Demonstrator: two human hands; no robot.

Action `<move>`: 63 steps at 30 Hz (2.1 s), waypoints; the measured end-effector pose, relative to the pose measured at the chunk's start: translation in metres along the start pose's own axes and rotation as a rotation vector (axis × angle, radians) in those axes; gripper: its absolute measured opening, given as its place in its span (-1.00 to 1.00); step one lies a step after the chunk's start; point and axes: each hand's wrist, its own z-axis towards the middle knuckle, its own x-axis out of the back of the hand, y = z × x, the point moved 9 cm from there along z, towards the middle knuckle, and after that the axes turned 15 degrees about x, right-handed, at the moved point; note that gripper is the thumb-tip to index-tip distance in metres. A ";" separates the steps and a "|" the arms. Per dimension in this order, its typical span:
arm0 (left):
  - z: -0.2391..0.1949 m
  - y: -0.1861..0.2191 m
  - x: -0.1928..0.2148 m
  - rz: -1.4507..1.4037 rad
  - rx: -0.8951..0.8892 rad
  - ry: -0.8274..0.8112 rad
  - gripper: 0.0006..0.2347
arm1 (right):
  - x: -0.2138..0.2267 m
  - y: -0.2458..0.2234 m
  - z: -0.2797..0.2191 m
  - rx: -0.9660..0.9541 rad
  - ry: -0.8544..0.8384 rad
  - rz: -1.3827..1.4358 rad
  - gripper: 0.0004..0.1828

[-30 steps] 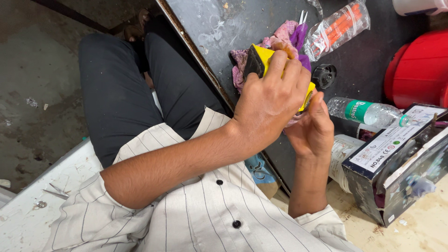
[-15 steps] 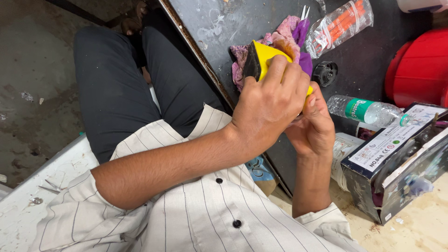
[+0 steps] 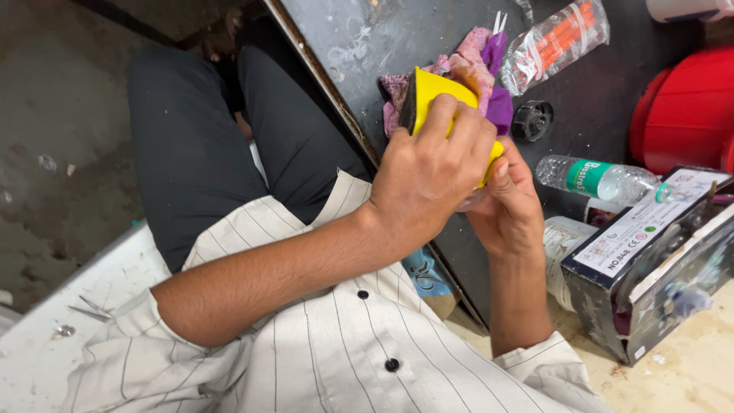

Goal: The person assembles a yellow tape dispenser by inserting a roll of black tape into the housing. They wipe the dispenser with a cloth and adjust the tape roll to ensure it fits properly before placing the dispenser on the table.

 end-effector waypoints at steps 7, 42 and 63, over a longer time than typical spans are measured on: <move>0.015 -0.041 0.011 -0.229 0.048 -0.114 -0.60 | 0.007 -0.048 0.020 0.136 -0.105 -0.638 -0.50; -0.072 -0.166 -0.091 -0.945 0.577 -0.379 -0.09 | -0.029 0.019 0.115 0.522 0.082 -0.458 -0.54; -0.061 -0.222 -0.071 -0.968 0.627 -0.259 -0.21 | -0.115 0.013 0.106 0.624 -0.086 -1.312 -0.66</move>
